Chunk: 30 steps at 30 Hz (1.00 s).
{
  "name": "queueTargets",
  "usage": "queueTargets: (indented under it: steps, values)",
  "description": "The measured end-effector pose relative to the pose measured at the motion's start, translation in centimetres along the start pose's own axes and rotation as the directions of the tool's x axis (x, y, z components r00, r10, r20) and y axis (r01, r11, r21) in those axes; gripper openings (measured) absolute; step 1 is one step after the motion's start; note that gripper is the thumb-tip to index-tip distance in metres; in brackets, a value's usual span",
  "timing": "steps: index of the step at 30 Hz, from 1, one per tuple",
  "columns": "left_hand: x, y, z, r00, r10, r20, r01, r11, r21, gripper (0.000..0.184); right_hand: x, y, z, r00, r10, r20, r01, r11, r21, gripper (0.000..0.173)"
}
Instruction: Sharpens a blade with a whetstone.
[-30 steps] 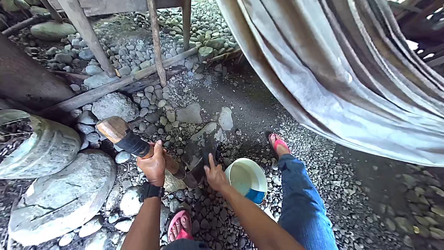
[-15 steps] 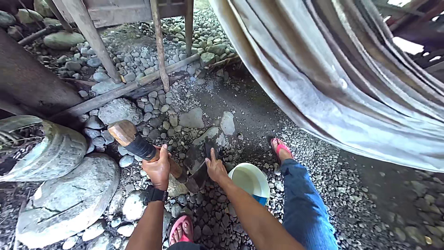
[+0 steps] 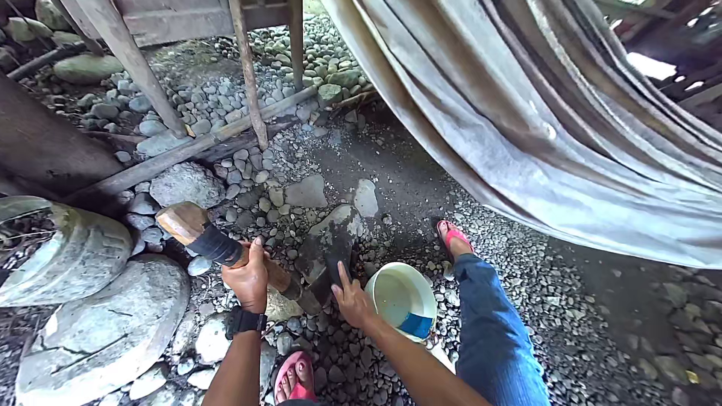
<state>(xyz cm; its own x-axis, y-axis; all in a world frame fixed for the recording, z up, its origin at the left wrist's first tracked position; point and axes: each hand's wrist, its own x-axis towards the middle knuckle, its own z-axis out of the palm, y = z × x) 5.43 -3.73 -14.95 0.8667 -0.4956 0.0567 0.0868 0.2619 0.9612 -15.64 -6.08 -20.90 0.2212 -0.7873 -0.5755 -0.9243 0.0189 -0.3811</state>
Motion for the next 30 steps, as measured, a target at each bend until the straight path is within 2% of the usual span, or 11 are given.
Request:
queueTargets:
  steps: [2, 6, 8, 12, 18, 23, 26, 30]
  values:
    - [0.2, 0.0, 0.0, 1.0, 0.004, 0.001, -0.004, 1.0, -0.014, 0.013, 0.3, 0.4, 0.1, 1.0, -0.008, -0.003, 0.008, 1.0, -0.004, 0.069]
    - [0.0, 0.2, -0.2, 1.0, 0.022, 0.013, -0.021, 1.0, -0.014, 0.012, 4.3, -1.6, -3.4, 0.995, 0.077, -0.067, -0.069, 0.992, 0.105, 0.066]
    - [0.0, 0.3, -0.1, 1.0, 0.015, 0.014, -0.015, 1.0, 0.009, 0.012, 3.7, -1.5, -3.0, 0.996, 0.066, -0.068, -0.06, 0.994, 0.092, 0.066]
    - [0.1, 0.0, 0.0, 1.0, 0.005, 0.006, -0.005, 1.0, -0.007, 0.013, 0.2, 0.2, 0.6, 1.0, -0.001, 0.007, 0.001, 1.0, -0.012, 0.069]
    - [-0.4, 0.8, 0.3, 1.0, 0.019, 0.024, -0.019, 1.0, 0.015, 0.015, 4.1, -2.2, -3.3, 0.993, 0.101, -0.06, -0.096, 0.992, 0.087, 0.065]
    - [-0.3, 0.7, 0.4, 0.998, 0.038, 0.049, -0.038, 0.999, -0.011, 0.015, -0.2, 0.1, 0.9, 1.0, 0.01, -0.014, -0.01, 1.0, -0.006, 0.069]
    - [-0.6, 0.8, 0.6, 0.997, 0.039, 0.069, -0.038, 0.999, -0.02, 0.014, 1.5, -0.3, -0.5, 0.999, 0.008, -0.046, -0.007, 1.0, 0.018, 0.068]
    - [-0.7, 0.9, 0.6, 0.998, 0.038, 0.055, -0.037, 0.999, -0.009, 0.014, 3.4, -2.0, -2.8, 0.996, 0.076, -0.057, -0.071, 0.994, 0.084, 0.066]
